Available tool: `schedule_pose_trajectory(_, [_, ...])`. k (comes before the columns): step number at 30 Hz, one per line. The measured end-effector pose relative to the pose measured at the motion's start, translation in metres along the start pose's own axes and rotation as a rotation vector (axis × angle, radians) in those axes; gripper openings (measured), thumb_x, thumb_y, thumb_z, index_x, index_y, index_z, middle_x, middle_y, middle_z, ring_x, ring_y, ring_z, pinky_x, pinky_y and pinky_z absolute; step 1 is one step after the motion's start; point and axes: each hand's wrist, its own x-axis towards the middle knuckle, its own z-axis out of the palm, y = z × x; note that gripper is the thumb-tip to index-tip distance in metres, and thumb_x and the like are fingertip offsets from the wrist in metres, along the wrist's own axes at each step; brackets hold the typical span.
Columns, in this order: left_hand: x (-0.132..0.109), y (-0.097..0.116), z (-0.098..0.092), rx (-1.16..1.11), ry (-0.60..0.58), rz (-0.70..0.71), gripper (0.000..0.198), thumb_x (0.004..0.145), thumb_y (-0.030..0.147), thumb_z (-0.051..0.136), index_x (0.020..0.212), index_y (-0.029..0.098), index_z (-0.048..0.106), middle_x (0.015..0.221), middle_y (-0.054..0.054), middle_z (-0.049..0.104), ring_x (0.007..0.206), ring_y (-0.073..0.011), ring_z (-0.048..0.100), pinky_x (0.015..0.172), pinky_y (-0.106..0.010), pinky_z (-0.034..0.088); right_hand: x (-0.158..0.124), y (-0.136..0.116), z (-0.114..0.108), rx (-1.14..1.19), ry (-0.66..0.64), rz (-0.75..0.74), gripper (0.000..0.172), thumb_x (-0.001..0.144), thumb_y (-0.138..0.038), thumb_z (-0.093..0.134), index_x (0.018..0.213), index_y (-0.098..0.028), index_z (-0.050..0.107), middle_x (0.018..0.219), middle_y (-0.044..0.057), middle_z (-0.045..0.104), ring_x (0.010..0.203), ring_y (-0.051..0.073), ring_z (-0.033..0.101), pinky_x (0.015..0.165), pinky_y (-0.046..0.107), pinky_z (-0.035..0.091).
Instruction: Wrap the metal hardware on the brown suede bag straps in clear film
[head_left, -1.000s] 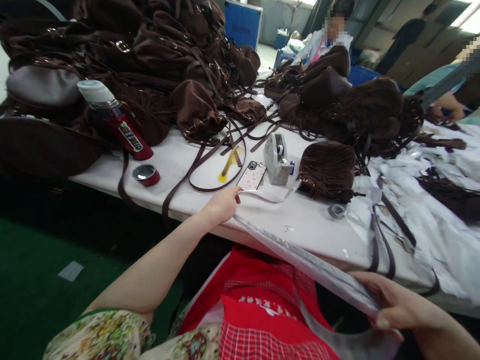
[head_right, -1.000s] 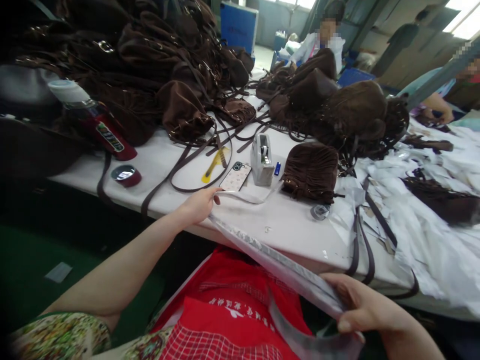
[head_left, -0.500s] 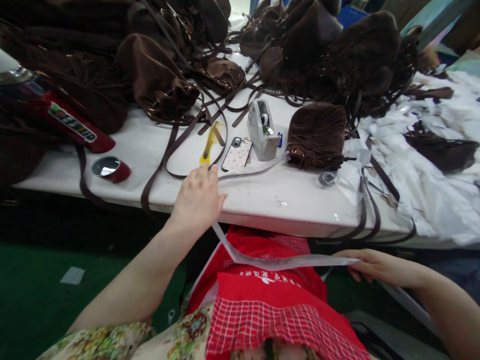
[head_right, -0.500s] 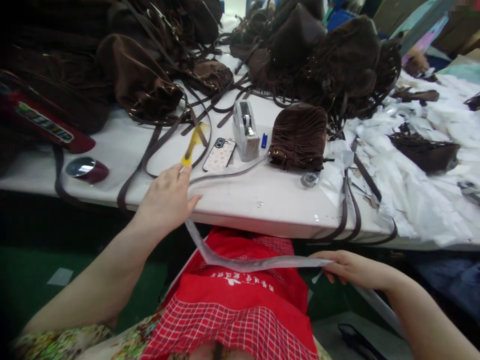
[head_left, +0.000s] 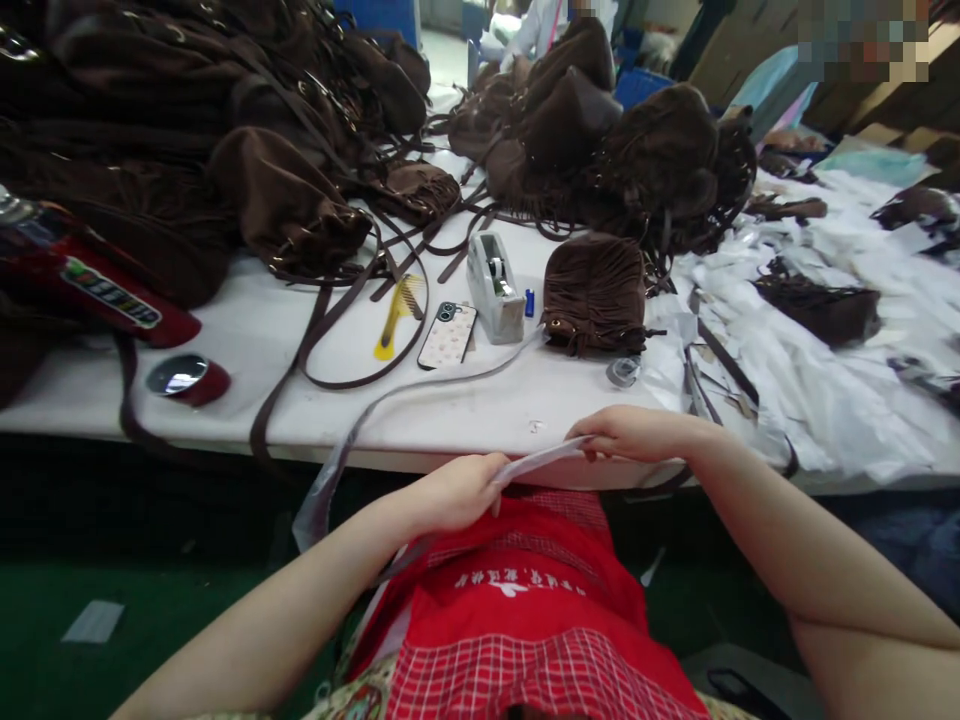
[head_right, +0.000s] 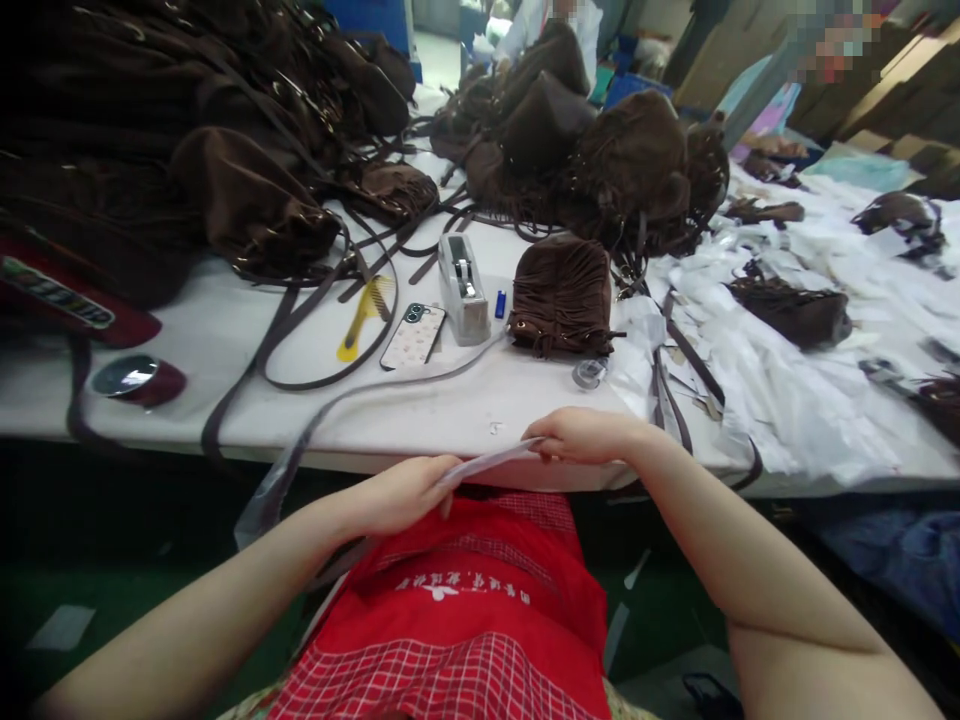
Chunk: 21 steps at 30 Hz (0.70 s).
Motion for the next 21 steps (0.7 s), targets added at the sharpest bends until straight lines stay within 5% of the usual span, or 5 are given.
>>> schedule_pose_trajectory(6, [0.018, 0.01, 0.009, 0.092, 0.107, 0.008, 0.033, 0.091, 0.038, 0.042, 0.109, 0.018, 0.059, 0.104, -0.011, 0.069, 0.091, -0.0242, 0.065, 0.08, -0.032, 0.048, 0.028, -0.008, 0.004, 0.071, -0.216, -0.069, 0.027, 0.086, -0.035, 0.049, 0.083, -0.021, 0.072, 0.072, 0.0, 0.07, 0.061, 0.014, 0.059, 0.061, 0.024, 0.045])
schedule_pose_trajectory(10, [0.036, 0.011, 0.015, 0.173, 0.21, -0.117, 0.033, 0.094, 0.028, 0.029, 0.109, 0.016, 0.056, 0.096, -0.013, 0.07, 0.087, -0.0246, 0.067, 0.076, -0.033, 0.049, 0.026, -0.01, 0.005, -0.119, 0.377, -0.084, 0.027, 0.082, -0.039, 0.058, 0.097, -0.021, 0.071, 0.089, 0.005, 0.072, 0.082, 0.02, 0.064, 0.074, 0.03, 0.048])
schedule_pose_trajectory(13, [0.041, 0.007, 0.012, 0.227, 0.255, -0.188, 0.03, 0.091, 0.022, 0.031, 0.107, 0.014, 0.055, 0.092, -0.015, 0.07, 0.085, -0.0258, 0.068, 0.073, -0.034, 0.05, 0.014, 0.002, 0.002, -0.087, 0.815, 0.144, 0.04, 0.088, -0.051, 0.047, 0.089, -0.018, 0.071, 0.08, 0.008, 0.072, 0.072, 0.021, 0.065, 0.066, 0.031, 0.048])
schedule_pose_trajectory(18, [0.044, 0.011, 0.016, 0.264, 0.217, -0.143, 0.031, 0.09, 0.021, 0.032, 0.11, 0.013, 0.055, 0.092, -0.016, 0.07, 0.085, -0.0278, 0.068, 0.072, -0.035, 0.052, 0.021, 0.024, 0.014, 0.031, 0.559, 0.441, 0.062, 0.089, -0.063, 0.031, 0.065, -0.018, 0.066, 0.049, 0.005, 0.062, 0.041, 0.015, 0.054, 0.049, 0.029, 0.04])
schedule_pose_trajectory(21, [0.048, 0.017, 0.02, 0.307, 0.172, -0.069, 0.034, 0.088, 0.018, 0.034, 0.115, 0.012, 0.055, 0.095, -0.017, 0.069, 0.087, -0.029, 0.068, 0.072, -0.037, 0.052, 0.04, 0.035, 0.021, -0.11, 0.673, 0.427, 0.046, 0.089, -0.05, 0.039, 0.066, -0.019, 0.063, 0.051, 0.003, 0.061, 0.048, 0.016, 0.056, 0.053, 0.028, 0.038])
